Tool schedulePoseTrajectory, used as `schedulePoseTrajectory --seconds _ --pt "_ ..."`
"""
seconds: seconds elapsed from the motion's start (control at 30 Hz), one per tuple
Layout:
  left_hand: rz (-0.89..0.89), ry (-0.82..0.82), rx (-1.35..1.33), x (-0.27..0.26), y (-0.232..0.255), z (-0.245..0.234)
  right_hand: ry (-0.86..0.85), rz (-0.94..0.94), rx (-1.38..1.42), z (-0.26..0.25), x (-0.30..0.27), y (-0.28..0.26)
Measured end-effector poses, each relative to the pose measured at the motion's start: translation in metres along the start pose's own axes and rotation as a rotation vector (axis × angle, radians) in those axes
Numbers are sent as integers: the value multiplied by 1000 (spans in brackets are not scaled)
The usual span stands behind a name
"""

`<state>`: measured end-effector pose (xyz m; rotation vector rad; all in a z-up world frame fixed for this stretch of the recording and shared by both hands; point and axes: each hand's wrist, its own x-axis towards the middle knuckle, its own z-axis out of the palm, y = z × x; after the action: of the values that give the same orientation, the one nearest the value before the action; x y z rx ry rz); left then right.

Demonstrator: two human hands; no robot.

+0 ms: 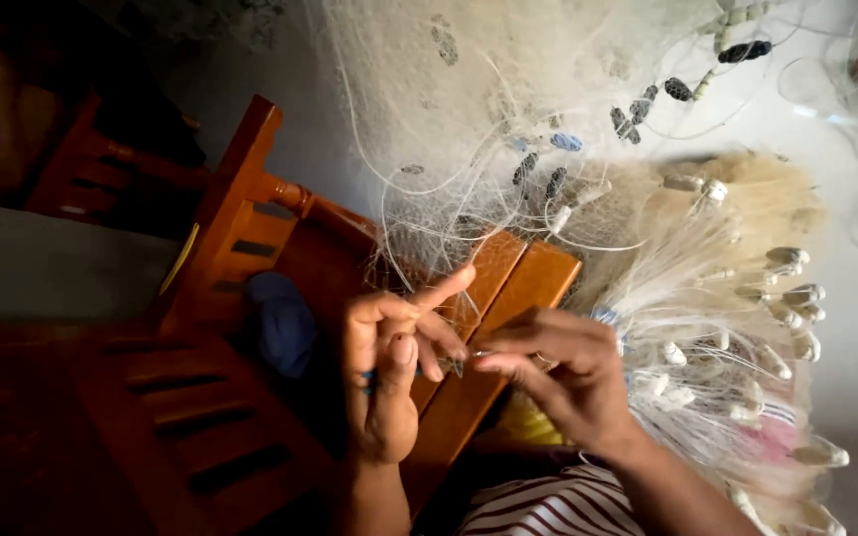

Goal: Repairing a fishing net using a plastic shuttle and monofilament line

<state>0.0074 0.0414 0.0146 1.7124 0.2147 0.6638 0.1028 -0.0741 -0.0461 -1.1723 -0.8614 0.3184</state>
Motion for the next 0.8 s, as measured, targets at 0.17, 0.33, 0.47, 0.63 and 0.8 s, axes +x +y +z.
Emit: schedulePoseTrajectory --seconds 0.17,0.33,0.47,0.63,0.8 --pt "56 49 13 1 4 4 -13 -153 -136 -19 19 9" --pt "97 203 66 6 1 8 33 78 33 -9 29 1" --pt "97 377 26 10 -3 14 127 259 231 6 21 22" --pt "181 406 13 7 -32 2 55 145 250 26 36 25" --pt "175 503 149 9 -32 6 -58 106 432 42 44 11"
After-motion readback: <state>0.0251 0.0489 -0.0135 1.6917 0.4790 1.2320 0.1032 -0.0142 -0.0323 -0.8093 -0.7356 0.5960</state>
